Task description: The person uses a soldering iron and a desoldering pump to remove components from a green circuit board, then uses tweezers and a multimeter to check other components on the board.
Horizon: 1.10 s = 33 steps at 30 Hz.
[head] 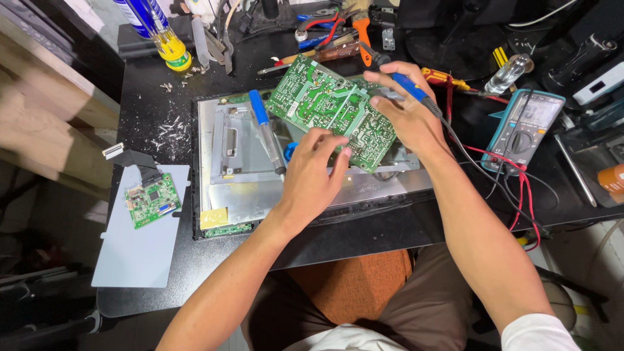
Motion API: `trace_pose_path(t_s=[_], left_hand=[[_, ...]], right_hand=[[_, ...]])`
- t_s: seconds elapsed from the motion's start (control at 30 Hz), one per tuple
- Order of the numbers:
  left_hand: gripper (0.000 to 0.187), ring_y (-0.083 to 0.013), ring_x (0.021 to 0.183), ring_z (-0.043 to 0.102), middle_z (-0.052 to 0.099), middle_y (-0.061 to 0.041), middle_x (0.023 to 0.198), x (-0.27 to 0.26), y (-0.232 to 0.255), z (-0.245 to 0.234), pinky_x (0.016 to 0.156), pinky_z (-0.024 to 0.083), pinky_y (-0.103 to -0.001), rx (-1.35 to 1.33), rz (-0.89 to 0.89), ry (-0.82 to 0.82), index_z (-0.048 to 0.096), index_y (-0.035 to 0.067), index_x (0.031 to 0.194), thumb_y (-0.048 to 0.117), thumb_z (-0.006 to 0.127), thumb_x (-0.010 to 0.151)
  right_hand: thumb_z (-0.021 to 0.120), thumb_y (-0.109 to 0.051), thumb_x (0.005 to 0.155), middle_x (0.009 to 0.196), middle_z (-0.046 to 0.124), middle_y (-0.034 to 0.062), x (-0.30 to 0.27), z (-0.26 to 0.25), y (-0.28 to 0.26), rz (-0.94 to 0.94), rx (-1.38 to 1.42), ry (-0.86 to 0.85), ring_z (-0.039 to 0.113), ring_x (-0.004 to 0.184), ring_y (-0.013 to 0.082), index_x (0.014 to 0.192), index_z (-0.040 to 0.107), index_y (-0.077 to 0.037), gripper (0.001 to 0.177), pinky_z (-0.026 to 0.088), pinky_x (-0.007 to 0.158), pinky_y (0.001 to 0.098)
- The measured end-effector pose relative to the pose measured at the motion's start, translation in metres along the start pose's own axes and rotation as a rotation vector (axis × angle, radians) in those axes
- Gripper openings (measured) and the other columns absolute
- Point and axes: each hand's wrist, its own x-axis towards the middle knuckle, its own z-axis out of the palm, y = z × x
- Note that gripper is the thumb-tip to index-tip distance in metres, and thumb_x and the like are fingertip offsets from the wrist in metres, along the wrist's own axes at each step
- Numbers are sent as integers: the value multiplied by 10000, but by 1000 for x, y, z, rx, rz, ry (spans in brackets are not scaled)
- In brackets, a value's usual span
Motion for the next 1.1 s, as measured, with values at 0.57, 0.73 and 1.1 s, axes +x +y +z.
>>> trace_pose_path(t_s=[0.57,0.73,1.1], left_hand=[[494,-184,1143,652,610,-137,1309,13,-25,13,958,608,-336,-999,-288,-54,370,-14,1530,86,544,1078],[441,-161,1074,653,645,-100,1287,18,-23,-8,911,598,-340,-1065,-231,-40,470,-8,1506,120,558,1094],[512,-135,1059,619,648,-78,1285,21,-28,-45,939,556,-323,-1048,-184,-57,426,4,1605,191,531,1140]], right_hand=[[633,99,1063,1473,642,239,7,11,2,-254,431,318,579,985,106,1395,416,-83,436,497,950,250],[619,75,1154,1500,633,245,12,31,-16,-384,247,311,543,963,82,1411,369,-96,398,457,926,221],[599,-9,1169,1465,637,242,16,67,-31,-479,39,369,620,1124,129,1409,333,-101,370,491,980,232]])
